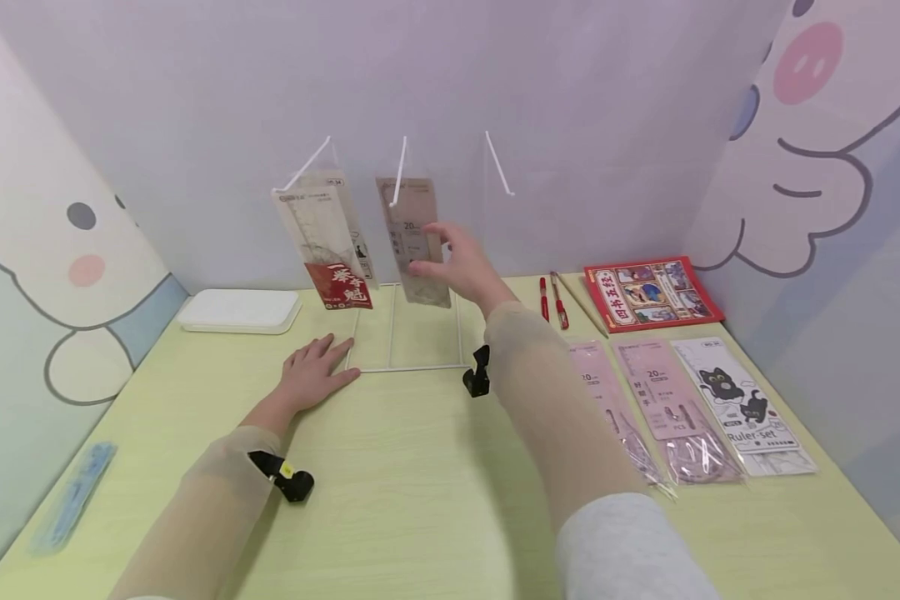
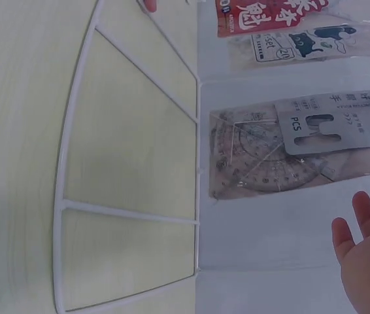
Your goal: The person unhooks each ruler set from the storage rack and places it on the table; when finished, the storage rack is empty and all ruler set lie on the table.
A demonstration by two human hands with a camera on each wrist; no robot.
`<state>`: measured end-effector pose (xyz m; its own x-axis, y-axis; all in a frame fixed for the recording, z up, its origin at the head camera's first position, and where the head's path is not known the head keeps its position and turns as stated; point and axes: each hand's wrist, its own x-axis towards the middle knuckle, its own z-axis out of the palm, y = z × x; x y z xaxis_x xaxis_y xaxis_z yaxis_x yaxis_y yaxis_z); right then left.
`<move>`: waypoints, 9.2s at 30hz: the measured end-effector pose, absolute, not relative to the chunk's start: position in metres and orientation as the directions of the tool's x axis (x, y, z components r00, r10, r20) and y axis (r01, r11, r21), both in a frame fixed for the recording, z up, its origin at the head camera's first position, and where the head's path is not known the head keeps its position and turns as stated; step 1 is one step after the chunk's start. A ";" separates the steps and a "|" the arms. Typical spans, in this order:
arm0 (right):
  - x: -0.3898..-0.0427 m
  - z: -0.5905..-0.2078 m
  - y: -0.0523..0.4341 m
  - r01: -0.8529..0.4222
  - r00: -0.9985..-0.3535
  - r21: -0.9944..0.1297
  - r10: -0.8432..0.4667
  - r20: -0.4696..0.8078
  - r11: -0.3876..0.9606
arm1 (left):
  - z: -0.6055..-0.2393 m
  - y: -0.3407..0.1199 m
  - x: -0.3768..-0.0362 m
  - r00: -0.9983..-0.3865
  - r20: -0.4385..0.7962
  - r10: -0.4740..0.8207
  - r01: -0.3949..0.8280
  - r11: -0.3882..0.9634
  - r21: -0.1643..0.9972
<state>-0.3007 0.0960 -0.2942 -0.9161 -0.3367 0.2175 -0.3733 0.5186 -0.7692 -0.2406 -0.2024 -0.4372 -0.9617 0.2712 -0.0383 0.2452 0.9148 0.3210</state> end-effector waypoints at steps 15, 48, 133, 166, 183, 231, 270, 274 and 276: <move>-0.299 -0.293 0.104 -0.327 -0.944 -0.860 -0.097 0.315 0.391 | -0.435 -0.201 -0.239 -0.962 -0.042 0.271 0.245 0.917 0.315; -0.261 -0.272 0.118 -0.317 -0.942 -0.798 -0.075 0.326 0.513 | -0.437 -0.205 -0.245 -0.961 -0.024 0.277 0.256 0.915 0.311; -0.188 -0.402 0.224 -0.157 -0.978 -0.382 -0.198 -0.071 0.911 | -0.436 -0.205 -0.245 -0.962 -0.043 0.271 0.242 0.914 0.327; -0.266 -0.348 0.089 -0.439 -0.872 -0.633 -0.471 0.130 0.637 | -0.437 -0.205 -0.244 -0.961 -0.033 0.273 0.247 0.911 0.331; -0.280 -0.297 0.008 -0.504 -0.845 -0.612 -0.493 0.205 0.609 | -0.440 -0.207 -0.247 -0.962 -0.014 0.272 0.254 0.914 0.316; -0.266 -0.272 0.007 -0.474 -0.879 -0.713 -0.238 0.413 0.516 | -0.438 -0.204 -0.246 -0.965 -0.029 0.261 0.239 0.921 0.309; -0.206 -0.384 0.104 -0.178 -0.959 -0.742 -0.281 -0.015 0.647 | -0.439 -0.206 -0.245 -0.965 -0.034 0.259 0.236 0.922 0.307; -0.197 -0.392 0.112 -0.159 -0.963 -0.710 -0.265 -0.040 0.686 | -0.438 -0.205 -0.245 -0.965 -0.034 0.258 0.236 0.921 0.311; -0.193 -0.394 0.115 -0.169 -0.958 -0.690 -0.283 -0.053 0.703 | -0.438 -0.204 -0.245 -0.966 -0.037 0.256 0.232 0.921 0.311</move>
